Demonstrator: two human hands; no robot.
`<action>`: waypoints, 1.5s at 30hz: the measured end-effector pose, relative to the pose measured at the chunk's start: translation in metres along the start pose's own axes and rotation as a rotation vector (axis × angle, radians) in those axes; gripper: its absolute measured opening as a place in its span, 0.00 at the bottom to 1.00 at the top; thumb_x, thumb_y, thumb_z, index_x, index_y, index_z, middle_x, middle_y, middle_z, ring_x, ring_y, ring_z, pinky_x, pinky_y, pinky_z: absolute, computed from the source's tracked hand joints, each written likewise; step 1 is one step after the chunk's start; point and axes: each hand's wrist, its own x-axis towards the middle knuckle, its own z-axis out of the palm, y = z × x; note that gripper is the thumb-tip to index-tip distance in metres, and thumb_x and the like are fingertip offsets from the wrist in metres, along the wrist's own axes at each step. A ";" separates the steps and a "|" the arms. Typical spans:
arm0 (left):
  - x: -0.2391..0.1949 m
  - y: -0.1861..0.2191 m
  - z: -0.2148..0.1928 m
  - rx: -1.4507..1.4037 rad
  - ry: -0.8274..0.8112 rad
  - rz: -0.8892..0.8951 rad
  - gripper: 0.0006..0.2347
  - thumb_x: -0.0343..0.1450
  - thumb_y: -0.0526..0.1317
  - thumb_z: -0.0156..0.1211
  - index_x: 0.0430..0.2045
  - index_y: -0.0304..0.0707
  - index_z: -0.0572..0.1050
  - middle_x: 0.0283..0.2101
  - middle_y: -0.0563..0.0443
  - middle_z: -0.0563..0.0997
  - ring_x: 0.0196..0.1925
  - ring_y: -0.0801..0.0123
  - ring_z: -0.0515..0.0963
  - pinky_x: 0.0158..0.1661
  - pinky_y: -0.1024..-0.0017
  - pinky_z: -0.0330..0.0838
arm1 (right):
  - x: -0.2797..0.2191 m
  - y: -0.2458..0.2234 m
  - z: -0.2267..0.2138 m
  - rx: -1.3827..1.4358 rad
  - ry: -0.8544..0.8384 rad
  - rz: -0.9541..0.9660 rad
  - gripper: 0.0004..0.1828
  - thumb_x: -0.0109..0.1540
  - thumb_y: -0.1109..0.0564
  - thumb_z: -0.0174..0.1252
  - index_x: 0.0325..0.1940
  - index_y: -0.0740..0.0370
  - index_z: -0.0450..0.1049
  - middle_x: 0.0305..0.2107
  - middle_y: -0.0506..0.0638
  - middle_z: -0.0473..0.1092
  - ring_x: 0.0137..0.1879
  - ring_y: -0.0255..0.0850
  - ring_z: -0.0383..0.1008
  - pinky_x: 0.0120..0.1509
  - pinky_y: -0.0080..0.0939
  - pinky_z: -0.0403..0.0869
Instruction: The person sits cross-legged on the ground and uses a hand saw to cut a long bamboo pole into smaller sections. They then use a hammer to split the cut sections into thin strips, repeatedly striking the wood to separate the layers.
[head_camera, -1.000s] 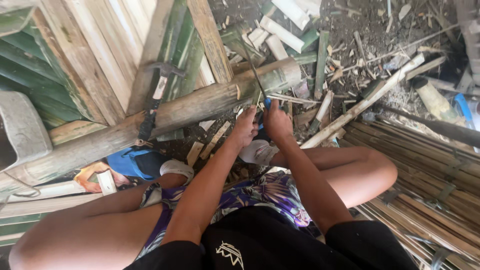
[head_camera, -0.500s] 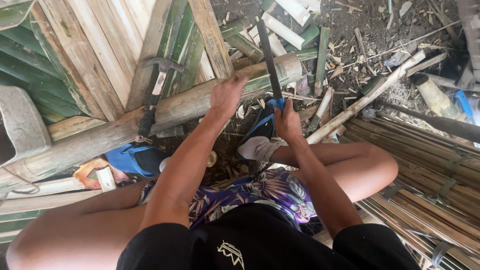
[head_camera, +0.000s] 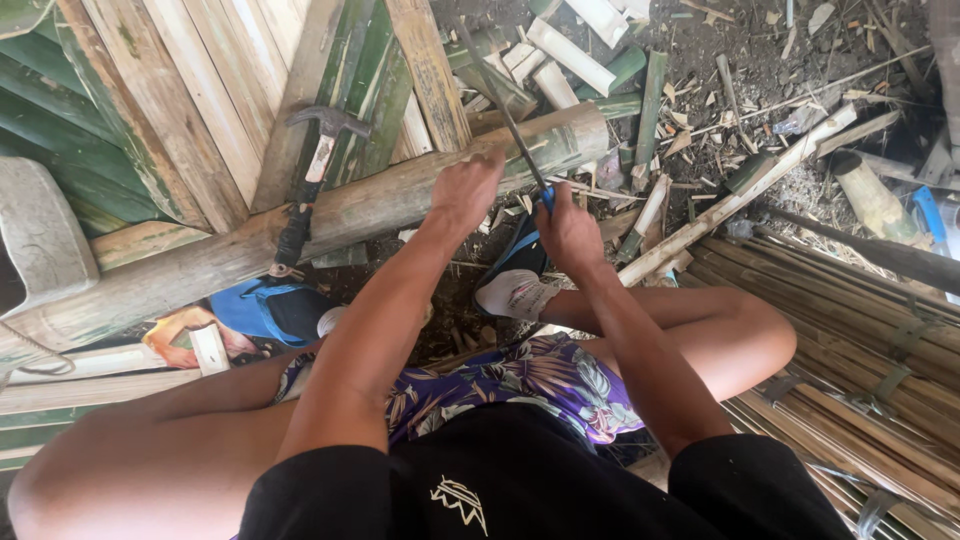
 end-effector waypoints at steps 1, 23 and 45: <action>0.001 0.002 -0.004 0.009 -0.056 -0.028 0.07 0.73 0.31 0.49 0.43 0.29 0.70 0.37 0.33 0.82 0.39 0.46 0.86 0.35 0.54 0.82 | 0.001 0.002 -0.004 -0.017 0.009 -0.047 0.17 0.71 0.51 0.54 0.53 0.66 0.59 0.24 0.69 0.74 0.31 0.68 0.75 0.35 0.65 0.73; -0.001 -0.005 0.010 0.006 -0.019 -0.013 0.11 0.72 0.30 0.49 0.50 0.30 0.68 0.36 0.32 0.83 0.35 0.45 0.86 0.31 0.52 0.81 | -0.009 -0.021 -0.037 0.185 -0.066 0.090 0.20 0.70 0.47 0.48 0.56 0.66 0.60 0.25 0.65 0.75 0.27 0.58 0.79 0.30 0.57 0.76; 0.006 -0.009 -0.002 -0.104 -0.057 -0.062 0.14 0.75 0.41 0.56 0.52 0.38 0.69 0.35 0.35 0.83 0.36 0.44 0.84 0.35 0.48 0.77 | -0.032 -0.044 -0.085 0.567 0.407 -0.404 0.14 0.75 0.57 0.52 0.55 0.71 0.57 0.27 0.51 0.71 0.32 0.33 0.74 0.34 0.33 0.75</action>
